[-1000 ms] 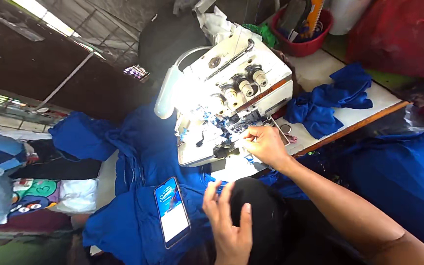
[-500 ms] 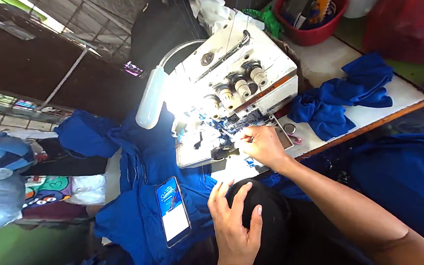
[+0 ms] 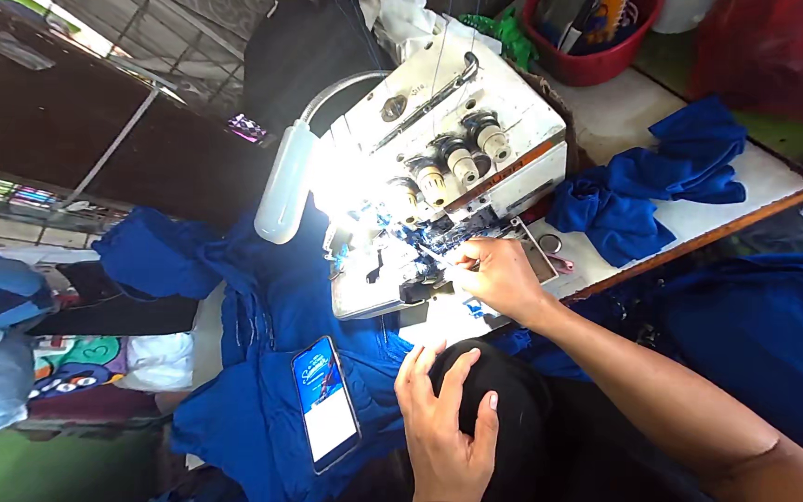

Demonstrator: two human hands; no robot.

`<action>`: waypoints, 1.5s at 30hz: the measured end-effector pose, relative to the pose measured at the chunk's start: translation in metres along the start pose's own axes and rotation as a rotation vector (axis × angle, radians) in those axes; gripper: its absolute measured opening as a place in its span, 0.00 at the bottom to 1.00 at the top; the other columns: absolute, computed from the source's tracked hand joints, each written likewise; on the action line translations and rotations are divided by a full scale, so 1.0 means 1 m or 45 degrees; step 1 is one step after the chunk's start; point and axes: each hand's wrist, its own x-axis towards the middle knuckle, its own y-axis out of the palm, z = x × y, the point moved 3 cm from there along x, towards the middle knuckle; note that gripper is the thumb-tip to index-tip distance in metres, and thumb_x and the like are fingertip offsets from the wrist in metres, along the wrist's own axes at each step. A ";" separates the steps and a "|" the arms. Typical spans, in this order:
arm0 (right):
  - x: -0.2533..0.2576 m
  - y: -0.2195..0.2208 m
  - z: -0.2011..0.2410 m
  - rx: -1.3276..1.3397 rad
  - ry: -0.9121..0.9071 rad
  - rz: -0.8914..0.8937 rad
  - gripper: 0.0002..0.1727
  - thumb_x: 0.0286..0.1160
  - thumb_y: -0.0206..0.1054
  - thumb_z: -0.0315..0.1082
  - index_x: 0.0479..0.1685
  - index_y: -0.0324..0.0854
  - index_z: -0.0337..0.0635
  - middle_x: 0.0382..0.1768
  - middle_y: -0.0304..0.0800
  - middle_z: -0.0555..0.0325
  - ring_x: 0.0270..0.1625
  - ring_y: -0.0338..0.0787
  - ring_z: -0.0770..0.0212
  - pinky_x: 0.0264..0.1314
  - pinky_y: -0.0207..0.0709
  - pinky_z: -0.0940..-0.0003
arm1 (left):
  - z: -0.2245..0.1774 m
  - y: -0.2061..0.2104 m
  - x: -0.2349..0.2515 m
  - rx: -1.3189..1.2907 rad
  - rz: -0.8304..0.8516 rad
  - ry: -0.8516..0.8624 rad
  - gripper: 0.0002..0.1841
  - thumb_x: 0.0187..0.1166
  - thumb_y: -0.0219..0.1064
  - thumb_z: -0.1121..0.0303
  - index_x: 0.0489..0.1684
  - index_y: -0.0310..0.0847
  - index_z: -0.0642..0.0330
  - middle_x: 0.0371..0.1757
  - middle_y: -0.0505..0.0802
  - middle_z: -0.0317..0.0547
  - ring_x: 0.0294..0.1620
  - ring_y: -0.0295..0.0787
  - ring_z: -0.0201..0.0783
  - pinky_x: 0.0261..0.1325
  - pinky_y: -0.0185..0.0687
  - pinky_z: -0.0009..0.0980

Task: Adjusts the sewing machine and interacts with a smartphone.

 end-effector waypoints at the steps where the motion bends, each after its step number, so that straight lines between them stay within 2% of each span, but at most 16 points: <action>1: 0.000 0.000 0.001 0.000 0.002 0.004 0.05 0.62 0.72 0.30 0.22 0.89 0.43 0.23 0.88 0.61 0.28 0.85 0.67 0.30 0.75 0.65 | 0.000 0.000 0.000 0.001 0.000 0.001 0.23 0.81 0.55 0.41 0.57 0.90 0.40 0.70 0.83 0.51 0.81 0.66 0.47 0.84 0.54 0.43; 5: 0.001 0.000 0.001 0.012 -0.024 -0.001 0.04 0.61 0.73 0.29 0.23 0.90 0.43 0.23 0.88 0.62 0.27 0.85 0.69 0.30 0.76 0.67 | 0.001 0.000 0.000 -0.011 -0.001 -0.004 0.23 0.80 0.56 0.41 0.57 0.90 0.40 0.69 0.83 0.50 0.81 0.66 0.46 0.84 0.55 0.42; 10: 0.000 0.001 -0.001 0.002 -0.099 -0.032 0.05 0.60 0.73 0.31 0.22 0.89 0.43 0.21 0.87 0.63 0.27 0.84 0.69 0.32 0.75 0.66 | 0.001 0.000 0.000 -0.021 0.003 -0.005 0.23 0.80 0.56 0.41 0.57 0.91 0.41 0.69 0.83 0.50 0.81 0.66 0.46 0.84 0.55 0.42; 25: 0.002 0.000 0.000 -0.011 -0.083 -0.042 0.05 0.60 0.71 0.29 0.21 0.88 0.43 0.21 0.87 0.63 0.25 0.84 0.70 0.28 0.74 0.69 | 0.001 0.001 0.001 -0.045 0.006 0.007 0.23 0.81 0.57 0.41 0.58 0.90 0.41 0.70 0.83 0.49 0.81 0.66 0.46 0.84 0.56 0.42; 37: 0.004 0.001 0.002 -0.030 -0.029 -0.020 0.04 0.61 0.74 0.29 0.23 0.89 0.43 0.23 0.87 0.62 0.26 0.85 0.68 0.28 0.75 0.65 | 0.001 0.001 0.001 -0.051 0.008 0.001 0.22 0.80 0.58 0.42 0.58 0.90 0.41 0.69 0.83 0.49 0.81 0.66 0.45 0.84 0.55 0.41; 40: 0.003 0.002 0.001 -0.079 -0.081 -0.044 0.04 0.61 0.76 0.32 0.24 0.89 0.43 0.24 0.89 0.61 0.28 0.86 0.65 0.32 0.77 0.62 | 0.002 0.001 0.000 -0.053 0.008 0.006 0.22 0.81 0.57 0.42 0.57 0.90 0.42 0.69 0.84 0.50 0.81 0.66 0.45 0.84 0.56 0.41; 43: 0.000 0.003 0.002 -0.177 -0.141 -0.069 0.04 0.61 0.76 0.33 0.26 0.90 0.42 0.24 0.88 0.60 0.29 0.88 0.62 0.43 0.77 0.51 | 0.002 0.001 0.000 -0.052 0.012 0.005 0.22 0.81 0.57 0.42 0.57 0.90 0.41 0.69 0.84 0.49 0.81 0.66 0.45 0.84 0.55 0.41; 45: -0.003 0.003 0.003 -0.258 -0.160 -0.074 0.04 0.62 0.74 0.32 0.27 0.90 0.42 0.23 0.87 0.59 0.30 0.87 0.60 0.47 0.76 0.48 | 0.002 0.001 0.000 -0.049 0.012 0.003 0.22 0.81 0.57 0.42 0.57 0.91 0.41 0.69 0.84 0.49 0.81 0.66 0.45 0.84 0.55 0.41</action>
